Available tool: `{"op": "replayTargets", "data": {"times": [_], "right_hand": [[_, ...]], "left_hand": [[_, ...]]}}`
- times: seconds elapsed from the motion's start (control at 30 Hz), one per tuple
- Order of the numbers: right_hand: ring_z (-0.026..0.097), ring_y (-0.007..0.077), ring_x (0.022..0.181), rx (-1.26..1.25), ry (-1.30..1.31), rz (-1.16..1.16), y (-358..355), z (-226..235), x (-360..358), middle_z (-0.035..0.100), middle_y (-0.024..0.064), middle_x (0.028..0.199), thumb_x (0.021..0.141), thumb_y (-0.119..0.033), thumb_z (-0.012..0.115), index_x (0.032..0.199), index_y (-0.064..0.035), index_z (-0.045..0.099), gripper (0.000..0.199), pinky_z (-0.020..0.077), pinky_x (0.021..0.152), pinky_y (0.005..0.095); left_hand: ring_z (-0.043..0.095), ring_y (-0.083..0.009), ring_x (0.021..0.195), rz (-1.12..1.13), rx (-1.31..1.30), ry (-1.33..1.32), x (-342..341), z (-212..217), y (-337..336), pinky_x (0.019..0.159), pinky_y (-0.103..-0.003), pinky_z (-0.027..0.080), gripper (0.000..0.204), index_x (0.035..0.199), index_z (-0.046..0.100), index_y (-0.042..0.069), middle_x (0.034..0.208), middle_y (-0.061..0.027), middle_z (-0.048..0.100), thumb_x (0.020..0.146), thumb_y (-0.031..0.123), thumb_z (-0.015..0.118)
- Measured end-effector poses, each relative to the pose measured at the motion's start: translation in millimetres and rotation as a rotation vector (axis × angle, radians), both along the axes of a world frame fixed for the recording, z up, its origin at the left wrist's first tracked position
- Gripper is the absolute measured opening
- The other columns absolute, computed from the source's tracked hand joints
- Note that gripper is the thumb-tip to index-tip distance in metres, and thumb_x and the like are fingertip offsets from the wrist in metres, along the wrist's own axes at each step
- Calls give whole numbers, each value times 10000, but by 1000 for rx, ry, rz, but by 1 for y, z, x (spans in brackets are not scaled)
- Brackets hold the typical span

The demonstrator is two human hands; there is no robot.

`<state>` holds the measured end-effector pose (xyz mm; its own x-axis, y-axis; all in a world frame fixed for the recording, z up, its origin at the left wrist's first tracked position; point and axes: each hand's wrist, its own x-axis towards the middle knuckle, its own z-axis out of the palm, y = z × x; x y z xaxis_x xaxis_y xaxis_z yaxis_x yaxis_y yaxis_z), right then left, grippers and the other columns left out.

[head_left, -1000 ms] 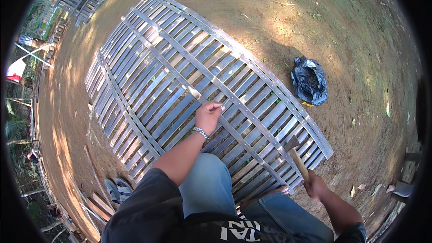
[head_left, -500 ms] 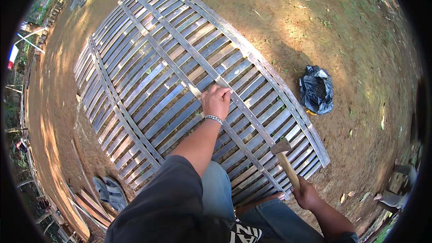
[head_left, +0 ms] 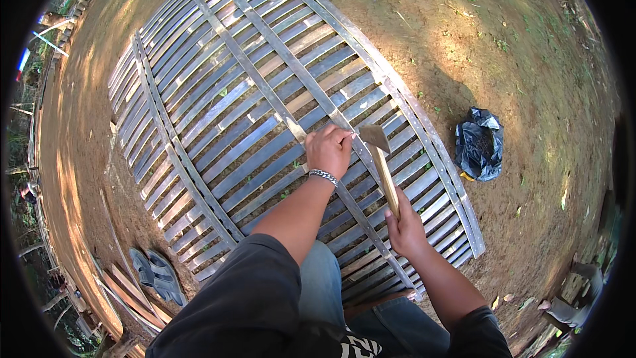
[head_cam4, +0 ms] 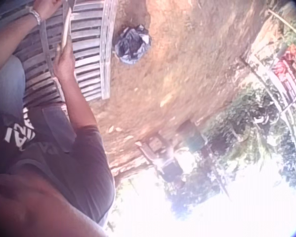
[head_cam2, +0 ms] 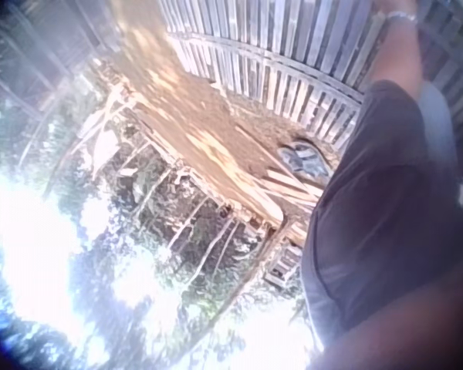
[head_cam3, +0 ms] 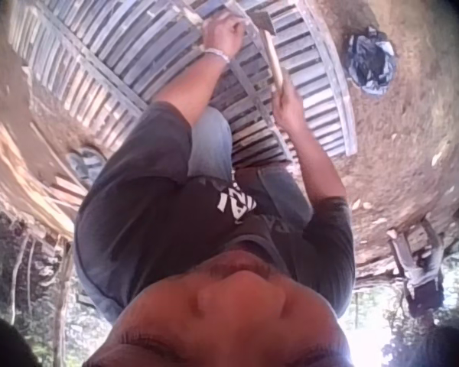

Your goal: The person hammers nails into a wooden pallet using a hammer. They repeatedly pick up nails from a black plastic bag and drive them into the slats of the pallet to secure them.

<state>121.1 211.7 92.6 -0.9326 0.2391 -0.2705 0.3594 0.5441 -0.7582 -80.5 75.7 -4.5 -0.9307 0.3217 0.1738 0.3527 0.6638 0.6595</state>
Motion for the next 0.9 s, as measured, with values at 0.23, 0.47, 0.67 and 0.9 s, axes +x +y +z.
{"op": "replayTargets", "data": {"times": [0.23, 0.47, 0.67, 0.9], "right_hand": [[668, 518, 1057, -31, -126, -60, -8, -3, -25, 668, 329, 1192, 1022, -141, 579, 1531, -65, 398, 545, 544, 899, 538], [672, 504, 1063, 42, -18, -14, -8, -10, -16, 656, 311, 1249, 1006, -115, 587, 1522, -57, 422, 545, 559, 895, 533], [688, 493, 1025, 95, -95, 3, -3, -12, -23, 673, 301, 1207, 987, -84, 606, 1520, -64, 437, 560, 572, 866, 520], [687, 494, 1055, 52, -70, -33, -8, -13, -19, 669, 300, 1230, 1000, -105, 600, 1515, -67, 450, 538, 569, 892, 513]], "left_hand": [[681, -226, 846, 7, -14, -49, 1, 7, 1, 893, -401, 414, 110, 846, 777, 129, 878, -12, 727, 903, 220, 752], [680, -245, 850, -6, -28, -38, 0, 6, -1, 897, -413, 415, 82, 840, 744, 116, 870, -21, 705, 882, 186, 747], [680, -245, 850, -5, -44, -28, -1, 6, 1, 890, -410, 412, 69, 834, 739, 128, 865, -23, 705, 876, 181, 751], [677, -246, 844, 10, -31, -12, -1, 4, 1, 875, -407, 408, 70, 836, 744, 134, 866, -25, 705, 879, 188, 753]]}}
